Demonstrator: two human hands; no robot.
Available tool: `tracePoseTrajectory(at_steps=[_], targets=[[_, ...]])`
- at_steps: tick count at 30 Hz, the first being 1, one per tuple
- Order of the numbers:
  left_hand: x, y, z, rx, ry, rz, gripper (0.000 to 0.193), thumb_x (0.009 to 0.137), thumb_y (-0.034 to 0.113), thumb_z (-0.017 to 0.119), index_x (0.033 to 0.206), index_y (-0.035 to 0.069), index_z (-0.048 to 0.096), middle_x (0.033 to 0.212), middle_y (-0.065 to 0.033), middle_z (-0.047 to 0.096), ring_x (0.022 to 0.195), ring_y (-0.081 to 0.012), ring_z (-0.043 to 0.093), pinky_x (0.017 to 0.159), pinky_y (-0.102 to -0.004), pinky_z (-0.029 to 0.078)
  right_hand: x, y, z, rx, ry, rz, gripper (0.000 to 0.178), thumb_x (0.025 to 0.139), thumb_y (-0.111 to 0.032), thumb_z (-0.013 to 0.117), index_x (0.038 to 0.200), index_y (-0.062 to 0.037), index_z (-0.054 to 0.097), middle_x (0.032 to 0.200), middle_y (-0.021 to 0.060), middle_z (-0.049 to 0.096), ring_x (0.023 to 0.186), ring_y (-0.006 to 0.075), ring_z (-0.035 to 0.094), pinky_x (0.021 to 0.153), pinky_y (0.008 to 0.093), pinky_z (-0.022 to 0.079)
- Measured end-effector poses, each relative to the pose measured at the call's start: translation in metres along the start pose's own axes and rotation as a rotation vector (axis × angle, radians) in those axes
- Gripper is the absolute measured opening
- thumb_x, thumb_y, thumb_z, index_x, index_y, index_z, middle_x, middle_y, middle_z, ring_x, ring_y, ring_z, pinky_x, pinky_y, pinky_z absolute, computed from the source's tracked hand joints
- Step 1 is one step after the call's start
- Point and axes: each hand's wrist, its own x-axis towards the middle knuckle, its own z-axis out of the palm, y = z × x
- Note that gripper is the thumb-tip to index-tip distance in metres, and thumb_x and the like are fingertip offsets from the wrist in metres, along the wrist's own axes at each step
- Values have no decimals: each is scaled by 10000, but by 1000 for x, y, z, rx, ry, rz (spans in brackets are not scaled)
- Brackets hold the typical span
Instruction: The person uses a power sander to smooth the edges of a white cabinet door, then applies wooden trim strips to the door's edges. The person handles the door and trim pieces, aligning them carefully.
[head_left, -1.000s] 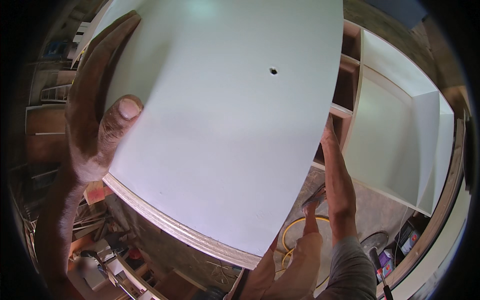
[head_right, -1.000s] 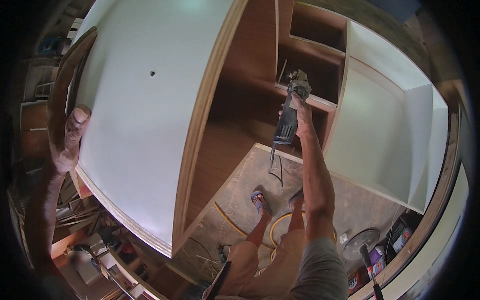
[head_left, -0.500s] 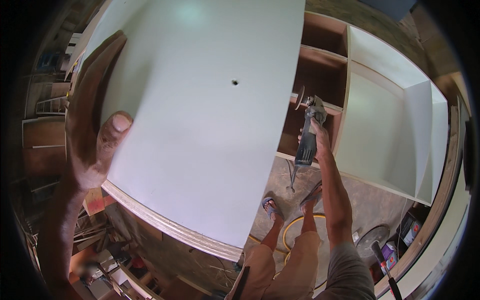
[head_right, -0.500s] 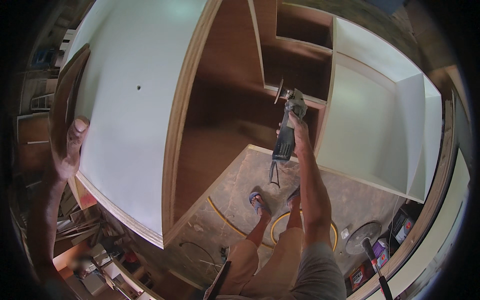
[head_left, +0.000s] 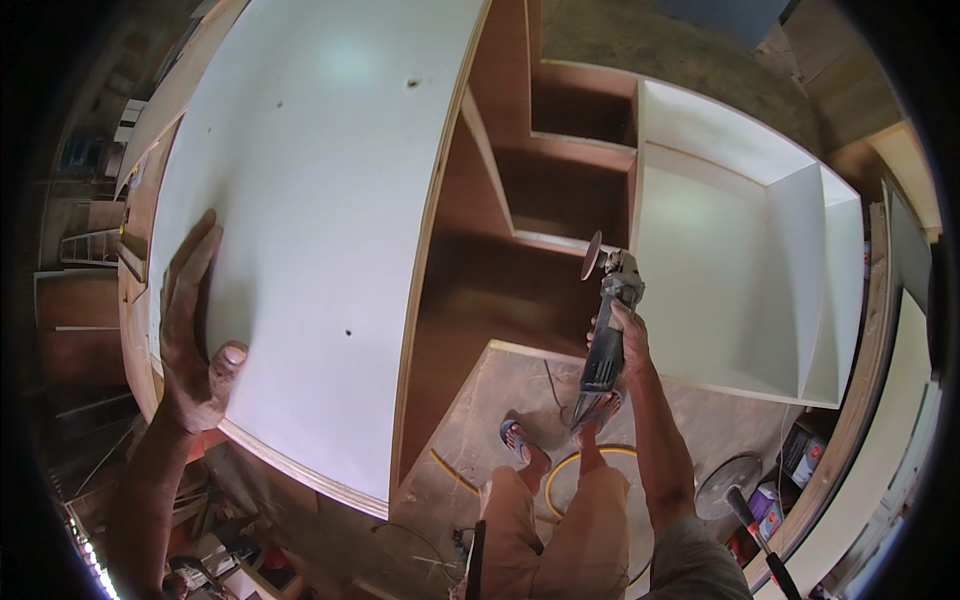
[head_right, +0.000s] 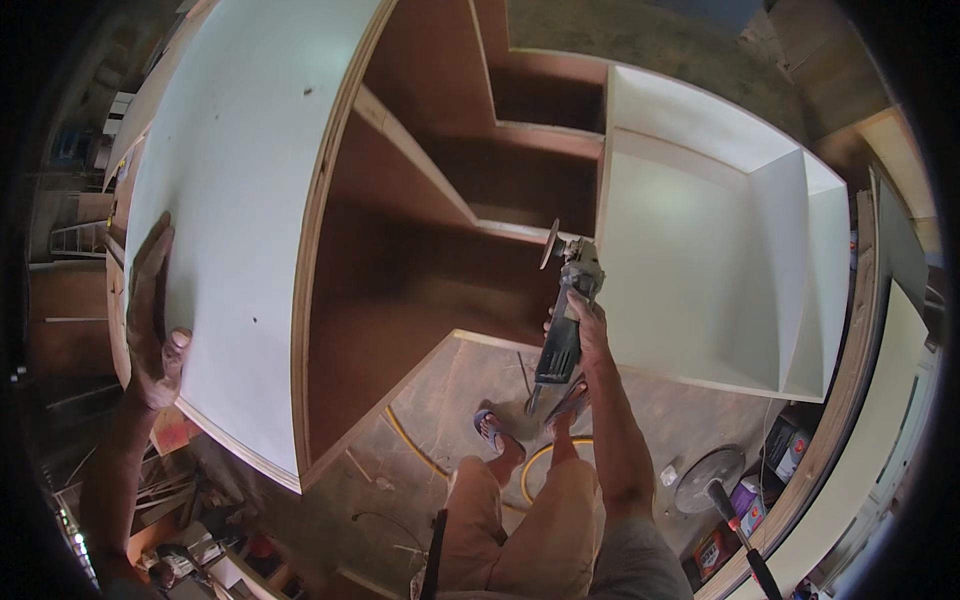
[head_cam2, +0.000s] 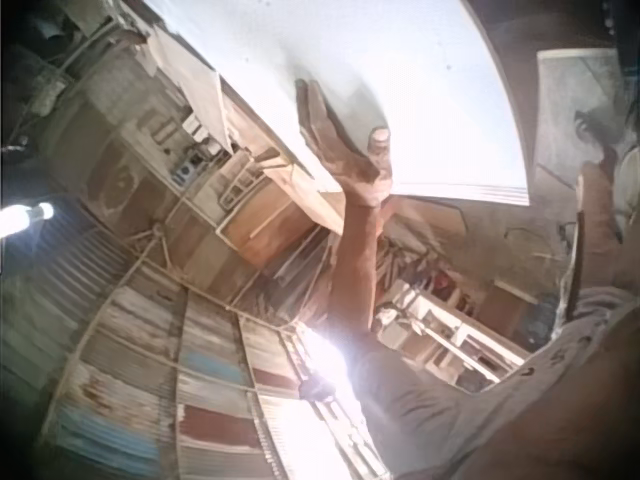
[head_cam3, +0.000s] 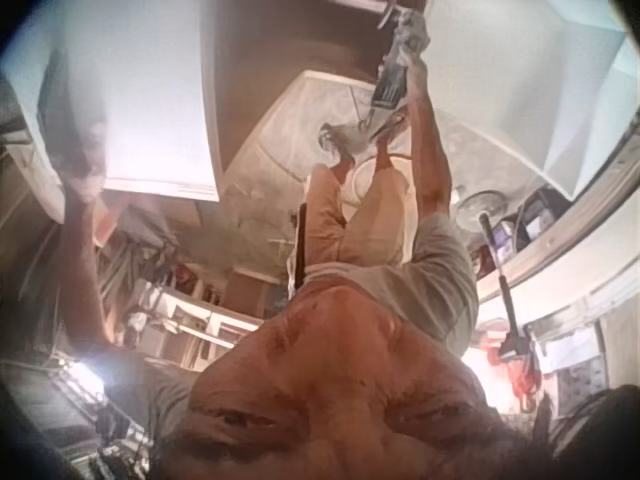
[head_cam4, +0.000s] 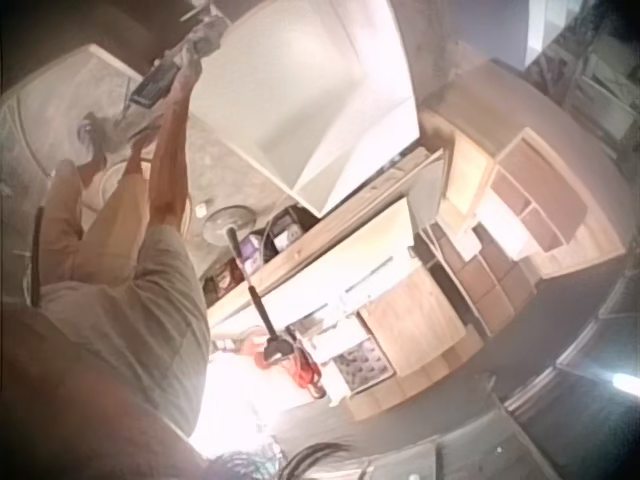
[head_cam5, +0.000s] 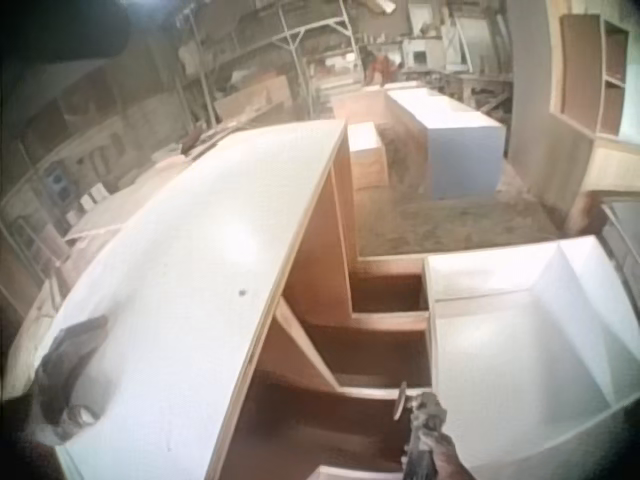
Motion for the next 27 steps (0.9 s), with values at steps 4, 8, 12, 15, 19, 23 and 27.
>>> tracePoseTrajectory(at_steps=[4,8,12,15,19,23,27], targets=[[2,8,-2,57,0,-16,921,937,714,440,1484,-25,384,1488,-279,402,1373,-419,414,1131,-517,331,0,-39,23,36,-7,-59,420,880,-364,741,1105,-53,571,835,142,663,574,272,677,496,399,583],[3,8,-4,115,-13,-12,909,947,710,412,1484,-23,375,1483,-287,398,1363,-440,417,1118,-542,339,13,-109,78,4,-57,-141,456,889,-407,727,1109,-40,569,859,151,660,594,269,675,522,399,584],[9,7,-4,124,-26,-13,893,955,702,390,1480,-19,364,1473,-294,400,1341,-464,426,1113,-579,330,26,-183,145,-112,-117,-280,490,895,-461,708,1069,-20,585,869,153,658,646,268,687,575,403,596],[8,7,-7,150,-44,-23,894,952,699,394,1464,-33,370,1458,-303,409,1326,-481,429,1120,-591,311,30,-225,190,-70,-207,-302,513,890,-463,711,1082,-7,578,895,158,655,658,263,688,571,395,590],[11,8,-8,134,-48,-25,875,959,683,393,1450,-41,383,1443,-317,415,1317,-486,436,1119,-613,298,26,-256,237,-99,-247,-379,497,894,-459,704,1088,-23,567,845,128,645,637,240,678,548,364,575],[11,9,-10,129,-64,-36,880,952,683,405,1445,-46,391,1436,-317,422,1309,-484,442,1114,-613,304,21,-269,259,-211,-276,-453,476,900,-439,701,1091,-22,574,816,108,646,618,214,670,541,342,566],[11,7,-11,127,-75,-55,900,937,698,423,1445,-45,398,1426,-317,432,1303,-478,446,1110,-611,309,20,-278,267,-237,-280,-480,446,906,-413,704,1063,-7,606,806,89,655,614,189,668,553,318,560]])
